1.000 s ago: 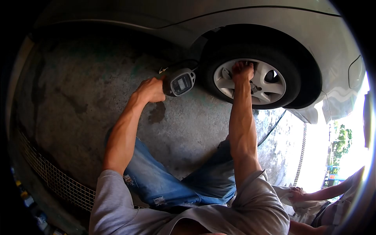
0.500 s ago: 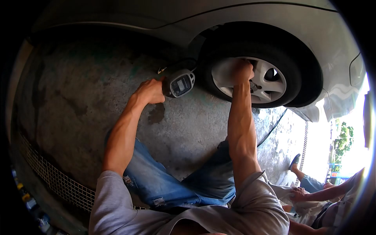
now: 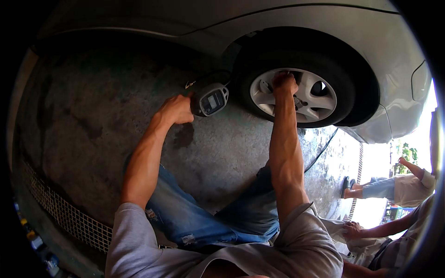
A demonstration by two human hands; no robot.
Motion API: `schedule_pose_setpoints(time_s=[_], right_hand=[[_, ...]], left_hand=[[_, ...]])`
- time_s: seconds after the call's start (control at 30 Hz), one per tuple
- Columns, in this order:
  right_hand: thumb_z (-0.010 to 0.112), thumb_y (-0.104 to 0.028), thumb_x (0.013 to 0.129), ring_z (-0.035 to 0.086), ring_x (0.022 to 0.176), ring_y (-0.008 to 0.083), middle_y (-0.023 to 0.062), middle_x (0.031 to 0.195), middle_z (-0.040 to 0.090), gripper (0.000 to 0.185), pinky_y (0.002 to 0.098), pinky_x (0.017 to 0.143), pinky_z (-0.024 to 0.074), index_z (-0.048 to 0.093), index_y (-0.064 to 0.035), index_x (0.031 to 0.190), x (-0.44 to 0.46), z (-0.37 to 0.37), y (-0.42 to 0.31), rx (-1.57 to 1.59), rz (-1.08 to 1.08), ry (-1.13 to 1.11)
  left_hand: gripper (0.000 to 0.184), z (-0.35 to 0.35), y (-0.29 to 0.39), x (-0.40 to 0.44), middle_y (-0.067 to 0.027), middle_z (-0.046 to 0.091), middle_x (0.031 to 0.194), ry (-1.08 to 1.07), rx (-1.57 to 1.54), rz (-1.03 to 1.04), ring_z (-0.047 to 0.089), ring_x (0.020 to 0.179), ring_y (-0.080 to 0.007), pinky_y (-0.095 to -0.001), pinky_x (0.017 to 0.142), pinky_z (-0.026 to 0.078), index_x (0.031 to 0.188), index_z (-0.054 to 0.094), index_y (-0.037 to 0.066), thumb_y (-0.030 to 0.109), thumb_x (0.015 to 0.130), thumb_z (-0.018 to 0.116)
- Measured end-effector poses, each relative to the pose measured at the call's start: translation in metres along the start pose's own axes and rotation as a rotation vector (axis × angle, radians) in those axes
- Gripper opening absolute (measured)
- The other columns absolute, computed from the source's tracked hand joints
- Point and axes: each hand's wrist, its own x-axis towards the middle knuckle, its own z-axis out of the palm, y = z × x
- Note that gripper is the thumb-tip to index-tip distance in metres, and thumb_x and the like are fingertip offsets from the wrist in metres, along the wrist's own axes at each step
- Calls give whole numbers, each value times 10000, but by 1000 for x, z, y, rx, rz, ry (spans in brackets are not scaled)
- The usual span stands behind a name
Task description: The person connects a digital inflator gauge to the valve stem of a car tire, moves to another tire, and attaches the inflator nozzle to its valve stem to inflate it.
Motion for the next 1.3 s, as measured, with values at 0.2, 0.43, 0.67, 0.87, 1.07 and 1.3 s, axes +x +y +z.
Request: schedule_pose_setpoints(time_s=[0.2, 0.43, 0.67, 0.87, 1.07, 1.3], right_hand=[[531, -111, 932, 551, 565, 220, 88, 728, 579, 110, 350, 475, 428, 583, -29, 880, -23, 7, -14, 79, 21, 39], [537, -117, 940, 565, 590, 235, 101, 788, 614, 118, 366, 500, 452, 601, -23, 910, 5, -10, 2, 69, -15, -91], [473, -160, 973, 561, 623, 222, 77, 774, 599, 162, 342, 525, 438, 585, -70, 898, -7, -1, -2, -26, -34, -26], [499, -228, 979, 591, 697, 244, 73, 809, 615, 214, 374, 601, 489, 654, -86, 1017, 40, -18, 10, 125, 139, -75], [558, -254, 946, 638, 743, 238, 75, 861, 676, 216, 403, 608, 501, 706, -96, 954, 58, -34, 31, -275, -294, -186], [579, -80, 901, 588, 601, 183, 75, 773, 666, 99, 323, 498, 437, 658, -33, 865, -45, 6, -35, -213, -77, 51]], left_hand=[[825, 0, 2, -1, -269, 711, 1056, -13, 11, -24, 677, 1059, -410, -463, 937, 545, 1462, 420, -25, 82, 669, 616], [785, 0, 1, -3, -261, 714, 1054, -11, -20, -31, 673, 1058, -416, -468, 926, 546, 1434, 446, -26, 79, 675, 618], [687, -6, 8, -9, -263, 714, 1044, -5, -7, -40, 676, 1046, -420, -476, 913, 545, 1345, 497, -16, 75, 676, 623], [693, -6, 10, -10, -262, 717, 1026, 4, -12, -39, 678, 1039, -423, -475, 911, 546, 1351, 495, -7, 70, 673, 619], [707, -4, 11, -9, -260, 718, 1025, -9, 14, -57, 681, 1039, -418, -476, 914, 547, 1362, 485, -5, 69, 671, 616], [716, 0, 15, -8, -257, 720, 1016, 15, 9, -31, 684, 1034, -415, -477, 912, 548, 1370, 475, 0, 60, 671, 616]])
